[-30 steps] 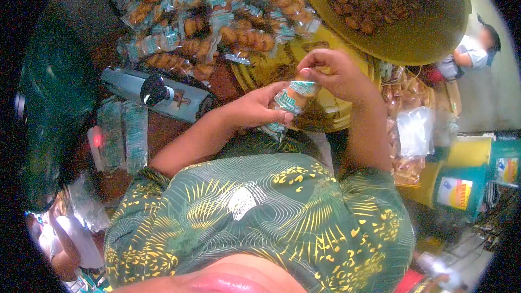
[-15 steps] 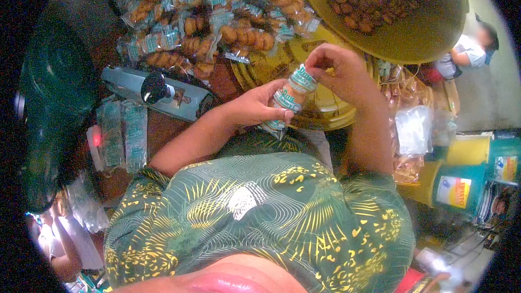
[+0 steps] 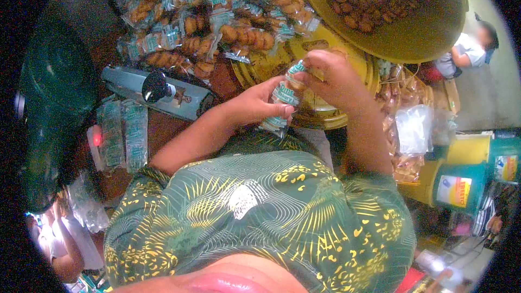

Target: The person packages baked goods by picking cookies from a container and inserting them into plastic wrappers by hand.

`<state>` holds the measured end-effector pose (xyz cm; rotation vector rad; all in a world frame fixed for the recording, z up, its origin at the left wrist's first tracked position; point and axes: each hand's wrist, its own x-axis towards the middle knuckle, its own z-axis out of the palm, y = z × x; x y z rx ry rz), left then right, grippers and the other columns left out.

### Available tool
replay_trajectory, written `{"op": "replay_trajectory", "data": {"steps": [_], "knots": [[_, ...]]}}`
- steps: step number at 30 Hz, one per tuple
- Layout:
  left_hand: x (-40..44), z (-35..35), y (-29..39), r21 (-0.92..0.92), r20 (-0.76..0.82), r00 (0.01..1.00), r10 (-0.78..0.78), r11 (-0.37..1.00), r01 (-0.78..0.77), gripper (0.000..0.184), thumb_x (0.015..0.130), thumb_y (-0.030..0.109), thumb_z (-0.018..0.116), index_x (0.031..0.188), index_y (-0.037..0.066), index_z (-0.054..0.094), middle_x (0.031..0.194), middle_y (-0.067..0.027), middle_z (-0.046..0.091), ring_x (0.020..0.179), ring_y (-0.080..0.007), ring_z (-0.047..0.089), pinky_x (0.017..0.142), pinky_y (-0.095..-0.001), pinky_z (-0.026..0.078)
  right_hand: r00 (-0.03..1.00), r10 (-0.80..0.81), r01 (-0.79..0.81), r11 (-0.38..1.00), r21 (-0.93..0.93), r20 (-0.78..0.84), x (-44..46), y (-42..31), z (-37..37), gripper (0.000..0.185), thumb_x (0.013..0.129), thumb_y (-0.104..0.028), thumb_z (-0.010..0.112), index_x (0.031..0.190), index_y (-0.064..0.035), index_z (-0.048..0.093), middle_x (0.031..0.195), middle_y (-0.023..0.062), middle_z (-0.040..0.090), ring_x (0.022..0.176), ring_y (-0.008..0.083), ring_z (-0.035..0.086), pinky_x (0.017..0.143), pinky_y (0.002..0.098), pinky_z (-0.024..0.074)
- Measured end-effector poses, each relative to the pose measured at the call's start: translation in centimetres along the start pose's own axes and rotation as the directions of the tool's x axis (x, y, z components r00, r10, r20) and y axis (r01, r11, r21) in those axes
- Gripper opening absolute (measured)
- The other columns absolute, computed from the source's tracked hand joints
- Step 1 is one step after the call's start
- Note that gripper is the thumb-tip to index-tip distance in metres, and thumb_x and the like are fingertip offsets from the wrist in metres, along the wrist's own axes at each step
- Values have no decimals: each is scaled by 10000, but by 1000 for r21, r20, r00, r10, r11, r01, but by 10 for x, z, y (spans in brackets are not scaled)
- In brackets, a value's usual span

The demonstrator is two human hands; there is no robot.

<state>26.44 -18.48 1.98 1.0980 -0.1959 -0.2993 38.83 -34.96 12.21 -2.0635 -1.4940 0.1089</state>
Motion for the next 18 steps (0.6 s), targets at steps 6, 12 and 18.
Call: {"op": "replay_trajectory", "data": {"steps": [6, 12, 18], "knots": [[5, -6, -12, -25, 82, 996, 21, 1000, -19, 701, 847, 215, 760, 1406, 61, 365, 1079, -50, 609, 948, -156, 629, 847, -340, 517, 998, 56, -52, 994, 100, -36, -6, 3, 9, 268, 844, -132, 729, 1041, -16, 590, 818, 110, 645, 744, 259, 618, 715, 343, 496], [-6, -2, -8, 106, 132, 980, 150, 981, -165, 716, 880, 302, 728, 1429, 47, 347, 1153, -83, 591, 1043, -171, 601, 894, -336, 493, 992, 126, -128, 977, 171, 25, -11, -44, 1, 522, 855, -95, 721, 1325, -52, 497, 863, 63, 650, 755, 138, 605, 726, 287, 496], [-61, 4, 30, -447, 61, 946, 319, 856, -260, 760, 926, 562, 542, 1448, 45, 349, 1239, -117, 586, 1111, -225, 602, 947, -372, 489, 963, 72, 158, 625, 764, -259, -13, -84, 3, 700, 821, -92, 749, 1420, -20, 393, 901, 80, 683, 829, 151, 663, 762, 277, 533]]}}
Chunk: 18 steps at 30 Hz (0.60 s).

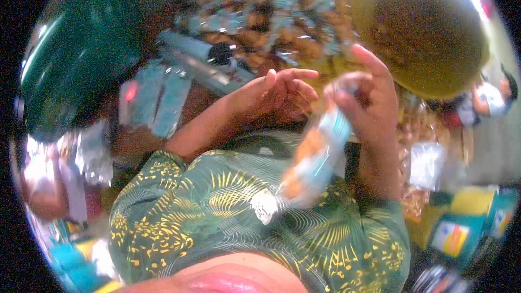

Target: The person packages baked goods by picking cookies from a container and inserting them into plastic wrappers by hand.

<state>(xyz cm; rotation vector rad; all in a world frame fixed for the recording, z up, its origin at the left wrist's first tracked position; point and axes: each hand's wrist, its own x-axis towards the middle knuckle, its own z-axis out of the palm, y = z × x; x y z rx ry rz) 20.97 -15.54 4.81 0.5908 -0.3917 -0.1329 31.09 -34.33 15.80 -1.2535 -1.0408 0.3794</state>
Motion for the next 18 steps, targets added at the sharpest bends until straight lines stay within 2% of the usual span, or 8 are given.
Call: {"op": "replay_trajectory", "data": {"steps": [1, 4, 5, 7, 10, 12, 13, 18], "knots": [[-15, 6, 8, 29, -16, 1000, 21, 999, -21, 761, 929, 572, 526, 1446, 42, 352, 1239, -118, 586, 1125, -224, 597, 961, -377, 481, 991, 122, -133, 969, -209, -63, 14, 5, 10, 718, 807, -99, 760, 1420, -21, 394, 907, 84, 681, 828, 152, 661, 764, 283, 536], [-45, 10, 14, 182, -89, 987, 131, 977, -114, 791, 925, 620, 479, 1447, 38, 354, 1296, -139, 564, 1187, -223, 565, 990, -390, 464, 998, 42, -33, 985, -168, 51, 16, 13, 26, 735, 794, -86, 765, 1425, -32, 392, 932, 86, 679, 829, 153, 662, 768, 277, 536], [-58, 5, 16, 143, -80, 988, 135, 982, -123, 780, 932, 609, 481, 1450, 41, 351, 1310, -138, 557, 1196, -228, 561, 991, -391, 463, 995, 0, -1, 1000, 13, 105, 10, 9, 30, 725, 777, -98, 781, 1411, -54, 433, 962, 82, 680, 854, 173, 667, 776, 282, 536], [-87, 7, 19, 115, -121, 982, 144, 985, -131, 753, 946, 585, 484, 1455, 47, 347, 1326, -134, 549, 1206, -235, 554, 998, -395, 458, 984, -106, 147, 933, -327, 140, 22, 25, 38, 702, 772, -98, 784, 1393, -54, 461, 1016, 82, 685, 891, 177, 666, 794, 286, 533], [-121, 32, 31, 246, -308, 928, 211, 960, -137, 693, 974, 520, 492, 1456, 44, 348, 1330, -125, 544, 1194, -223, 553, 1012, -395, 448, 978, 25, 90, 843, -530, 207, 46, 43, 83, 645, 790, -41, 755, 1376, -62, 487, 1178, 108, 642, 1020, 168, 637, 887, 298, 497], [-142, -24, 21, 489, -442, 874, 202, 871, 46, 641, 970, 421, 569, 1436, 28, 369, 1310, -117, 550, 1181, -197, 547, 1006, -384, 449, 963, 114, 0, 906, -424, 243, 47, 75, 101, 638, 797, 8, 734, 1380, -76, 489, 1223, 109, 625, 1080, 166, 617, 925, 302, 479], [-143, 7, 26, 588, -489, 828, 274, 805, 81, 585, 952, 280, 639, 1412, 13, 395, 1265, -97, 567, 1151, -168, 550, 967, -355, 469, 964, 123, -36, 940, -340, 237, 43, 102, 106, 633, 803, 32, 716, 1381, -84, 488, 1217, 100, 622, 1072, 165, 611, 923, 299, 480], [-170, 0, 31, 616, -671, 630, 392, 767, 180, 561, 934, 219, 662, 1390, 5, 416, 1213, -71, 591, 1074, -147, 578, 913, -304, 487, 959, 58, -78, 995, 62, 279, 63, 156, 109, 533, 872, 60, 632, 1366, -72, 483, 1214, 89, 599, 1020, 163, 587, 918, 282, 482]]}}
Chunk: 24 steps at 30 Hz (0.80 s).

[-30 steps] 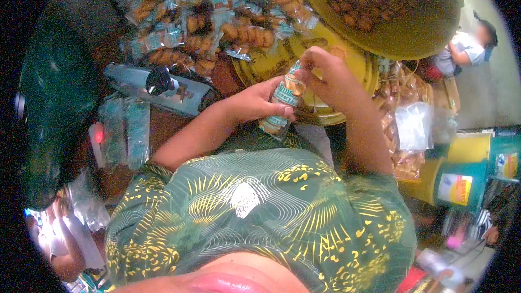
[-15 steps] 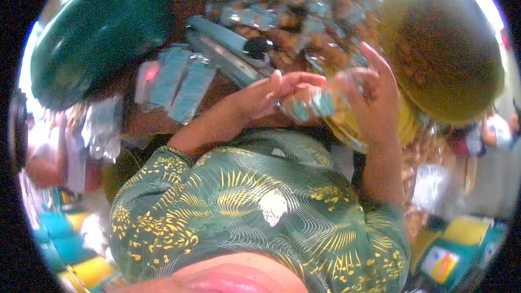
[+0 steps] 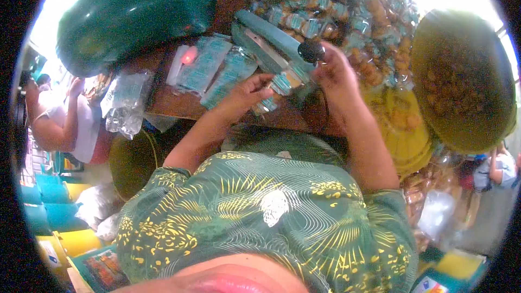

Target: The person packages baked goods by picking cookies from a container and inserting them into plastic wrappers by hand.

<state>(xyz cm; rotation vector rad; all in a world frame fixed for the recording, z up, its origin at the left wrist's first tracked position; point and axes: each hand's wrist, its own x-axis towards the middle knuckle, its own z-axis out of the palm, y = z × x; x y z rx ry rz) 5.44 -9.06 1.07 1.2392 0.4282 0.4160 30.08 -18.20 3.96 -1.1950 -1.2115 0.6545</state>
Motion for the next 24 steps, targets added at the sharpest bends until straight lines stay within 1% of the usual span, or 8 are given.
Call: {"op": "replay_trajectory", "data": {"steps": [2, 4, 8, 9, 12, 16, 19, 24], "knots": [[5, -16, -3, -56, -61, 998, 8, 998, -11, 558, 935, 230, 661, 1386, 4, 424, 1208, -72, 594, 1070, -148, 579, 915, -304, 486, 1000, -6, -2, 899, 438, 16, 18, -5, -17, 402, 956, -1, 530, 1350, -57, 476, 1219, 92, 598, 997, 141, 582, 914, 281, 475], [10, -30, -11, -91, -80, 997, 3, 996, -10, 560, 934, 240, 663, 1384, 3, 429, 1217, -79, 590, 1082, -153, 575, 921, -312, 484, 996, -42, 47, 997, 55, -83, 21, -68, -4, 354, 1011, -55, 446, 1365, -40, 450, 1241, 94, 597, 1028, 128, 572, 958, 298, 448], [8, -28, 9, -118, -18, 999, -29, 993, 27, 570, 932, 238, 659, 1389, -10, 425, 1252, -96, 573, 1122, -169, 560, 945, -329, 470, 1000, 22, -16, 966, -257, 17, 24, -79, 18, 412, 948, 71, 433, 1319, -95, 497, 1173, 121, 634, 1031, 176, 610, 924, 291, 481], [11, -30, 7, -85, -14, 1000, 2, 996, -3, 585, 930, 249, 656, 1401, -4, 418, 1249, -99, 582, 1120, -181, 567, 952, -339, 468, 986, -157, 165, 902, -400, 53, 23, -66, 17, 420, 936, 81, 404, 1305, -94, 502, 1154, 160, 646, 1044, 257, 630, 933, 354, 484], [17, -33, -2, -11, -16, 998, 57, 998, -57, 620, 927, 278, 648, 1427, 9, 399, 1238, -101, 605, 1103, -203, 591, 952, -360, 475, 997, 78, -55, 827, -560, 18, 24, -32, 15, 370, 960, 83, 359, 1289, -19, 496, 1229, 137, 602, 1142, 235, 579, 1012, 343, 438], [14, -32, 3, -25, -11, 1000, 11, 1000, -11, 628, 927, 298, 646, 1424, 1, 403, 1227, -98, 612, 1073, -204, 612, 922, -355, 496, 996, 88, -52, 770, -636, 25, 25, -58, 24, 385, 903, 85, 422, 1259, -18, 526, 1199, 163, 611, 1147, 284, 587, 1003, 371, 454], [16, -32, 7, -79, -5, 999, -38, 996, 37, 530, 951, 231, 610, 1390, -14, 443, 1240, -90, 597, 1109, -183, 582, 948, -336, 472, 989, -51, 144, 600, -787, 142, 29, -59, 23, 365, 828, -8, 483, 1163, -72, 615, 1108, 199, 647, 1064, 392, 612, 904, 454, 499], [19, -29, 16, -36, -59, 997, -46, 998, 44, 452, 967, 199, 591, 1357, -3, 483, 1232, -79, 597, 1115, -165, 571, 949, -320, 468, 968, 38, 195, 503, -842, 246, 32, -74, 29, 331, 809, -52, 522, 1113, -100, 646, 1042, 157, 658, 1015, 346, 637, 861, 452, 516]]}}
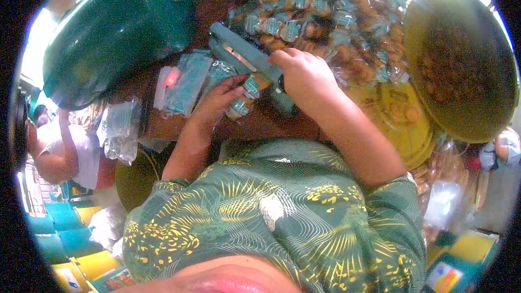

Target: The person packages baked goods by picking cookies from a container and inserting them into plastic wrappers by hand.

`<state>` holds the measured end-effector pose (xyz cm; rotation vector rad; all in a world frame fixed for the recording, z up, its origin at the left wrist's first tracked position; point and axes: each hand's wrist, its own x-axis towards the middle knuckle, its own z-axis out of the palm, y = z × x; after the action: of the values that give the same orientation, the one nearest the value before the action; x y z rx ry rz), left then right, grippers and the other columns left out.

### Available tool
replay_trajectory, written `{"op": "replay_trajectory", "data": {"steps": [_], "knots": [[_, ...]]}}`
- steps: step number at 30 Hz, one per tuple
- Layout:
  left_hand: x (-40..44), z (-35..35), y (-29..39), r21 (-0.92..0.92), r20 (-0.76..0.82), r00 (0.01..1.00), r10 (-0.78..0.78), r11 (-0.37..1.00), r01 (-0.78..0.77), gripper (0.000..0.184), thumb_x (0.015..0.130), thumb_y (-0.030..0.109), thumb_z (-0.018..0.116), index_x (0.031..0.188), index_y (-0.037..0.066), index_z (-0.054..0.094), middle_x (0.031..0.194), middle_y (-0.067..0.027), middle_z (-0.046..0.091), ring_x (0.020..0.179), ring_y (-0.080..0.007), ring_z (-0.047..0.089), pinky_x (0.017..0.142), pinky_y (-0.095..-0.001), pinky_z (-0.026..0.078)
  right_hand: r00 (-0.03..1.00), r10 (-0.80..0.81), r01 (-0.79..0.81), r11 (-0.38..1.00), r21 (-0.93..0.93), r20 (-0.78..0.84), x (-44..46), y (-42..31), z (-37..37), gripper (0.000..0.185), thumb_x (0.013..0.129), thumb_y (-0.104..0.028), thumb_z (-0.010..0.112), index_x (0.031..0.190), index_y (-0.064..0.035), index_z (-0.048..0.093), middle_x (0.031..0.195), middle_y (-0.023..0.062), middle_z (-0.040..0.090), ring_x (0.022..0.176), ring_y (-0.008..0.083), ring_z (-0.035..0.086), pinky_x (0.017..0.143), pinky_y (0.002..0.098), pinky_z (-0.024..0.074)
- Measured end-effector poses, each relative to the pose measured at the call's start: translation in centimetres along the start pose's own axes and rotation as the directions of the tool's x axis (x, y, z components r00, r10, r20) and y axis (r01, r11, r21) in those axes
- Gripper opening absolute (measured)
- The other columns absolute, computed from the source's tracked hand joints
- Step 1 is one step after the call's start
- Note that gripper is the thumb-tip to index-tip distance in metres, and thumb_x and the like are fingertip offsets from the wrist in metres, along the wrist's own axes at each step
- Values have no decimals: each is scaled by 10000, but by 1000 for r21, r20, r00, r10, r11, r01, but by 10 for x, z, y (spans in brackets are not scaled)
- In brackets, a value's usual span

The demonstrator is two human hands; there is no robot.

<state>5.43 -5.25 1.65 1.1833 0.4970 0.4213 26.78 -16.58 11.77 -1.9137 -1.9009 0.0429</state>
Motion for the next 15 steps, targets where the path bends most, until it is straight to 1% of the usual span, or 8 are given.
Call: {"op": "replay_trajectory", "data": {"steps": [2, 3, 5, 8, 11, 12, 14, 15], "knots": [[4, 1, 2, 35, -9, 1000, 11, 999, -11, 441, 968, 198, 592, 1350, 2, 490, 1227, -77, 597, 1108, -164, 572, 947, -317, 469, 999, 9, -8, 1000, -26, 36, 1, -5, -3, 336, 809, -55, 526, 1117, -109, 648, 1035, 152, 659, 1017, 342, 638, 860, 447, 520], [6, 0, 1, 47, -13, 1000, 6, 999, -6, 468, 959, 225, 602, 1356, 6, 484, 1224, -83, 601, 1097, -177, 585, 938, -327, 477, 998, 11, -10, 1000, -19, 56, 2, -7, -5, 354, 803, -24, 519, 1126, -102, 641, 1048, 154, 646, 1019, 358, 627, 870, 435, 503], [11, -4, -4, 71, -19, 1000, -3, 997, 5, 525, 942, 278, 623, 1369, 14, 472, 1220, -96, 609, 1075, -201, 609, 920, -348, 494, 999, 13, -13, 1000, -3, 49, 1, -5, -5, 341, 808, -46, 526, 1117, -115, 651, 1032, 147, 650, 1013, 347, 636, 859, 438, 517], [13, 0, -3, 55, -55, 998, -27, 998, 30, 516, 944, 269, 622, 1369, 18, 472, 1214, -89, 609, 1071, -200, 608, 912, -342, 491, 998, 23, -25, 999, 48, 55, -1, 0, 0, 332, 808, -58, 534, 1109, -123, 658, 1032, 146, 649, 1008, 343, 639, 855, 439, 523], [10, 12, 9, 91, -51, 999, -1, 996, 5, 398, 978, 202, 587, 1318, 8, 514, 1185, -62, 601, 1056, -153, 585, 917, -309, 475, 998, 36, -39, 996, 82, 44, 0, 4, 4, 325, 806, -61, 537, 1100, -125, 661, 1029, 148, 649, 1003, 344, 639, 848, 439, 523], [8, 16, 12, 126, -54, 999, 5, 992, 2, 418, 969, 220, 599, 1317, 4, 514, 1186, -71, 603, 1055, -159, 585, 919, -318, 475, 998, 41, -44, 995, 88, 38, -1, 5, 6, 322, 805, -62, 538, 1096, -125, 662, 1026, 147, 649, 1000, 345, 639, 844, 439, 523], [6, 24, 18, 196, -58, 998, 21, 981, -9, 460, 951, 255, 622, 1315, -5, 514, 1189, -89, 606, 1051, -172, 587, 922, -335, 474, 999, 20, -17, 995, 99, -34, -3, 7, 10, 313, 801, -64, 542, 1080, -125, 669, 1026, 149, 651, 994, 347, 639, 840, 439, 522], [2, 30, 22, 388, -68, 996, 62, 921, -31, 492, 934, 285, 634, 1320, 6, 513, 1188, -104, 617, 1048, -196, 601, 925, -348, 476, 997, 10, -2, 995, 101, -71, -5, 8, 11, 308, 799, -66, 544, 1073, -124, 673, 1026, 149, 651, 991, 348, 640, 837, 439, 522]]}}
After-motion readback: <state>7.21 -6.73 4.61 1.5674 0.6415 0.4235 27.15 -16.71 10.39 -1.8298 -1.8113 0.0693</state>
